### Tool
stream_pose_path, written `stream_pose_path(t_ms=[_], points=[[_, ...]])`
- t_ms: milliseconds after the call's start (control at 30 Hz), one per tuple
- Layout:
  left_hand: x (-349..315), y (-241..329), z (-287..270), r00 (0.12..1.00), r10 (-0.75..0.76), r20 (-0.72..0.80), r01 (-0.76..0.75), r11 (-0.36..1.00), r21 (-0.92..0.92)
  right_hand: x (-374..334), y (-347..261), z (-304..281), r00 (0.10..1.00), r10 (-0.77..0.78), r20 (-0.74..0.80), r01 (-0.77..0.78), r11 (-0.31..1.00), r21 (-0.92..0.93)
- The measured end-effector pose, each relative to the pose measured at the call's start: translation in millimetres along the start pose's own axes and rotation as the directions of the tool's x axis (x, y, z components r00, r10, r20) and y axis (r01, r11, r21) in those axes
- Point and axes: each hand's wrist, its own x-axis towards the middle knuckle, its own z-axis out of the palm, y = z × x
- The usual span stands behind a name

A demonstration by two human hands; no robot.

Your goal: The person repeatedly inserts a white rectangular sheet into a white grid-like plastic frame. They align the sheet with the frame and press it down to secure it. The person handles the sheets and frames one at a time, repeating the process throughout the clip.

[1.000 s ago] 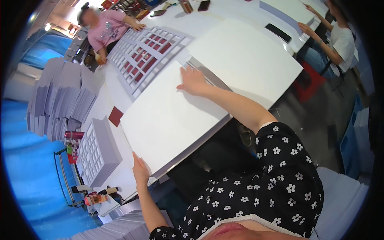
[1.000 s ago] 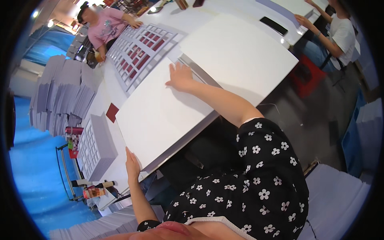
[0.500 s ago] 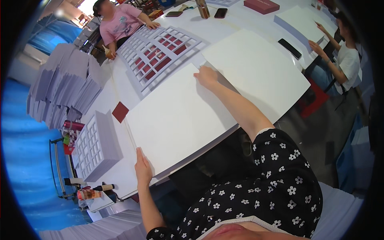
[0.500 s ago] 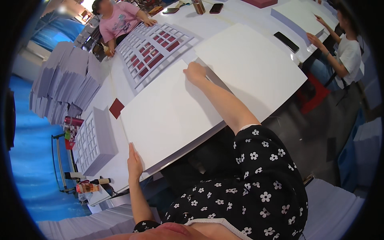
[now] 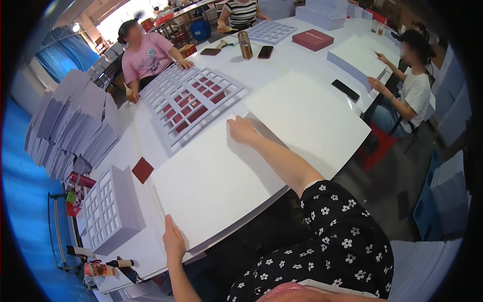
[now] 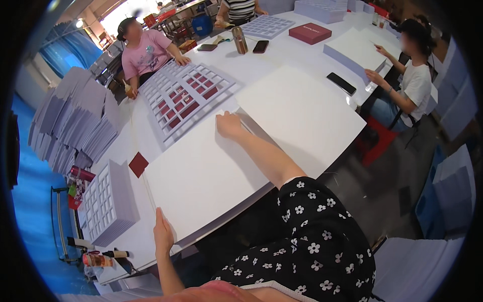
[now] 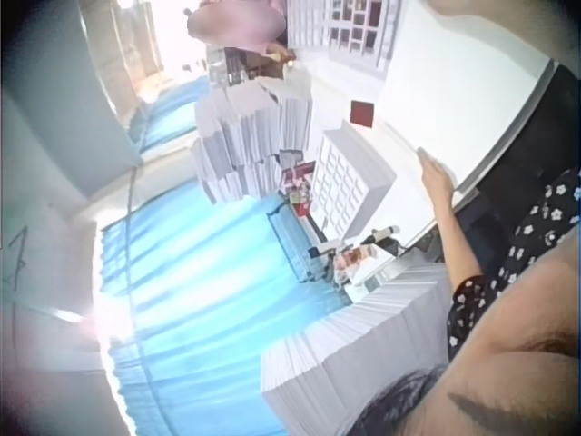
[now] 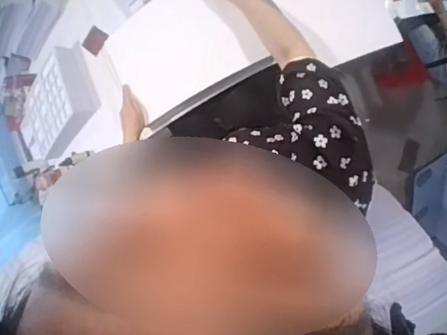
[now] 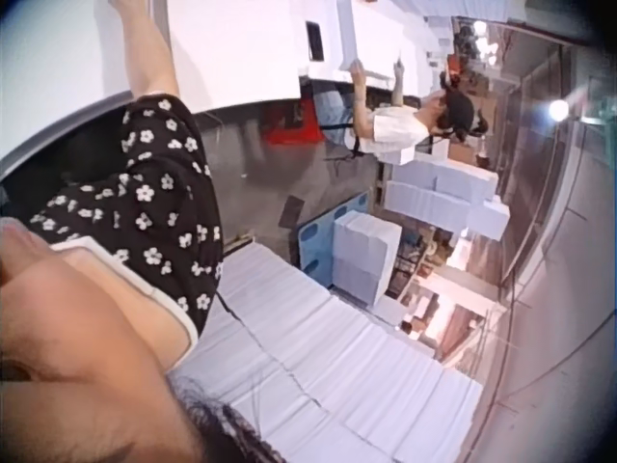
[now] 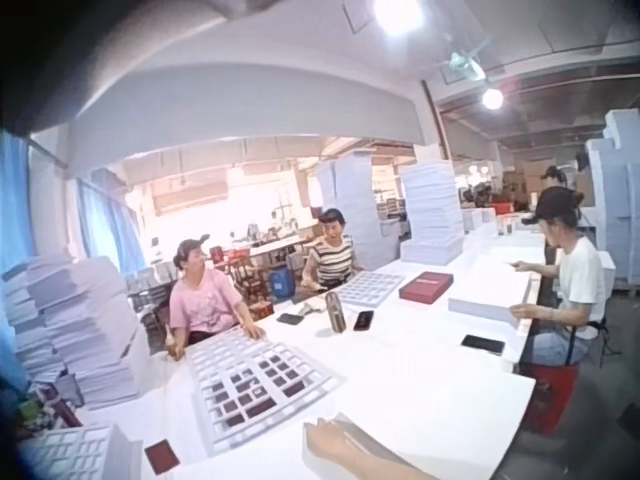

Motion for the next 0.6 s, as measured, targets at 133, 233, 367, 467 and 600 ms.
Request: stream_pose_path(t_ms=[133,233,367,467,600], points=[[6,2,3,0.999,0.034,-0.006,-0.034,0.999,0.008,-1,5,15,0.968,-0.084,-0.235,0.035,0.978,-0.204],[11,5,6,1.000,0.001,0.031,0.000,0.999,-0.051,1,23,22,0.953,-0.197,-0.232,0.137,0.959,-0.249],[7,2,6,1.000,0.007,0.018,-0.006,0.998,-0.068,7,13,15,0.992,-0.119,-0.045,0.114,0.988,-0.106],[1,-23,18,0.998,0.057,0.006,-0.056,0.992,-0.115,5,6,24,0.990,-0.112,-0.087,0.110,0.994,-0.023],[4,-17,18,0.997,0.071,0.015,-0.068,0.985,-0.156,-6,4,11,0.996,-0.070,-0.056,0.067,0.996,-0.058]])
